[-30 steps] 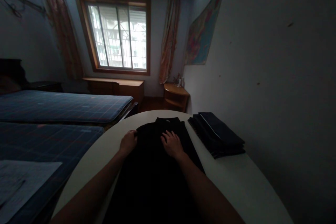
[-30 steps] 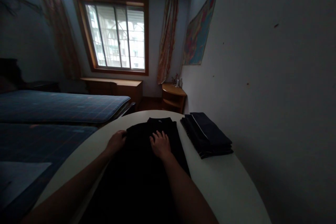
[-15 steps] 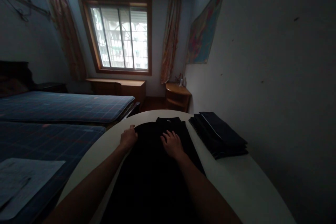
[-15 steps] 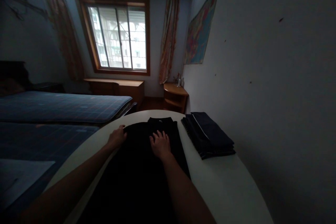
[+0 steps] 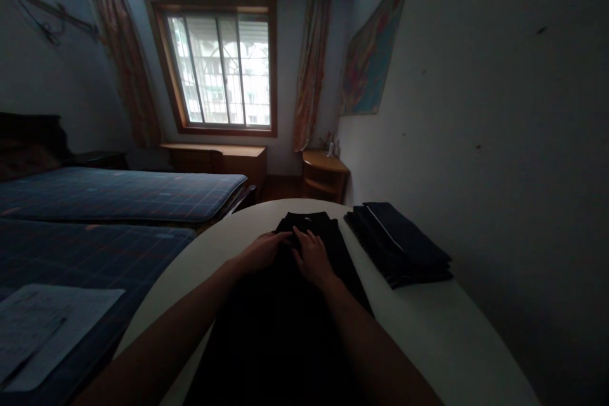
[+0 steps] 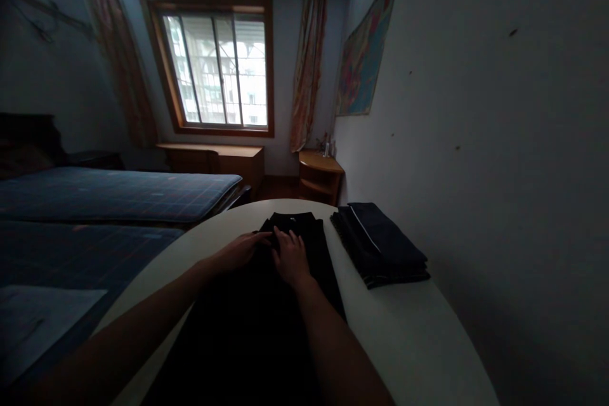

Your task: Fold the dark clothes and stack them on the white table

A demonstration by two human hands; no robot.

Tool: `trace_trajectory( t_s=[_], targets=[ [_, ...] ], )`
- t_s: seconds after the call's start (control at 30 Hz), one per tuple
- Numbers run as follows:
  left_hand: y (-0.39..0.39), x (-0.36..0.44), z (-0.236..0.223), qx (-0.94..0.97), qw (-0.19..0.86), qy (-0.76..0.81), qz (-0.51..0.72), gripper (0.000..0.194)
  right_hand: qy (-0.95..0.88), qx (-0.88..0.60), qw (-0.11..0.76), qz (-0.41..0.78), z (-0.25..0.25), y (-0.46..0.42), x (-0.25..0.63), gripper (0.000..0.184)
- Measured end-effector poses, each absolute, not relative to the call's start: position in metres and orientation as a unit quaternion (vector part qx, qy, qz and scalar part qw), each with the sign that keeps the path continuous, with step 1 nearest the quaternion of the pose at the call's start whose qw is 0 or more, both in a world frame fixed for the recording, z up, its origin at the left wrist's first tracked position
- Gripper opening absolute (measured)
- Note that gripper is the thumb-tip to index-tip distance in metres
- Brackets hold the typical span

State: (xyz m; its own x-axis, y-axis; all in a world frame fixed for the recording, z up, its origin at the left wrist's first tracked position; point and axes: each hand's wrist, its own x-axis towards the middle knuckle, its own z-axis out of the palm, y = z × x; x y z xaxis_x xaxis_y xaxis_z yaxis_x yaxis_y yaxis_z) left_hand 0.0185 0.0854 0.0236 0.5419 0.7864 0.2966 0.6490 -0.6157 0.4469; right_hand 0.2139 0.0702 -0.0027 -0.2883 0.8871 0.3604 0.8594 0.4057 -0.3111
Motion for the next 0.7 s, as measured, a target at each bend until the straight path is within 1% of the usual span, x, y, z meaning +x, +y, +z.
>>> trace_trajectory(
  t_s=[0.07, 0.17, 0.2, 0.27, 0.37, 0.5, 0.57, 0.7],
  targets=[
    [0.079, 0.025, 0.019, 0.876, 0.143, 0.399, 0.229, 0.06, -0.824, -0.509, 0.246, 0.024, 0.002, 0.068, 0.215, 0.055],
    [0.074, 0.027, 0.016, 0.869, 0.14, 0.411, 0.239, 0.05, -0.836, -0.493, 0.241, 0.027, 0.006, 0.065, 0.215, 0.037],
    [0.073, 0.025, 0.016, 0.859, 0.139, 0.425, 0.25, 0.048, -0.838, -0.491, 0.236, 0.026, 0.007, 0.065, 0.215, 0.032],
    [0.076, 0.018, 0.014, 0.827, 0.134, 0.47, 0.279, 0.048, -0.841, -0.491, 0.225, 0.024, 0.009, 0.064, 0.215, 0.027],
    [0.084, 0.005, 0.009, 0.759, 0.144, 0.55, 0.317, 0.051, -0.845, -0.489, 0.217, 0.025, 0.009, 0.065, 0.214, 0.025],
    [0.094, -0.01, 0.003, 0.694, 0.217, 0.604, 0.326, 0.054, -0.846, -0.476, 0.238, 0.029, 0.005, 0.068, 0.214, 0.022],
    [0.096, -0.014, 0.003, 0.684, 0.25, 0.598, 0.335, 0.05, -0.844, -0.471, 0.256, 0.024, 0.002, 0.07, 0.213, 0.023],
    [0.094, -0.017, 0.01, 0.696, 0.288, 0.554, 0.354, 0.036, -0.841, -0.458, 0.287, 0.0, -0.002, 0.071, 0.212, 0.033]
  ],
)
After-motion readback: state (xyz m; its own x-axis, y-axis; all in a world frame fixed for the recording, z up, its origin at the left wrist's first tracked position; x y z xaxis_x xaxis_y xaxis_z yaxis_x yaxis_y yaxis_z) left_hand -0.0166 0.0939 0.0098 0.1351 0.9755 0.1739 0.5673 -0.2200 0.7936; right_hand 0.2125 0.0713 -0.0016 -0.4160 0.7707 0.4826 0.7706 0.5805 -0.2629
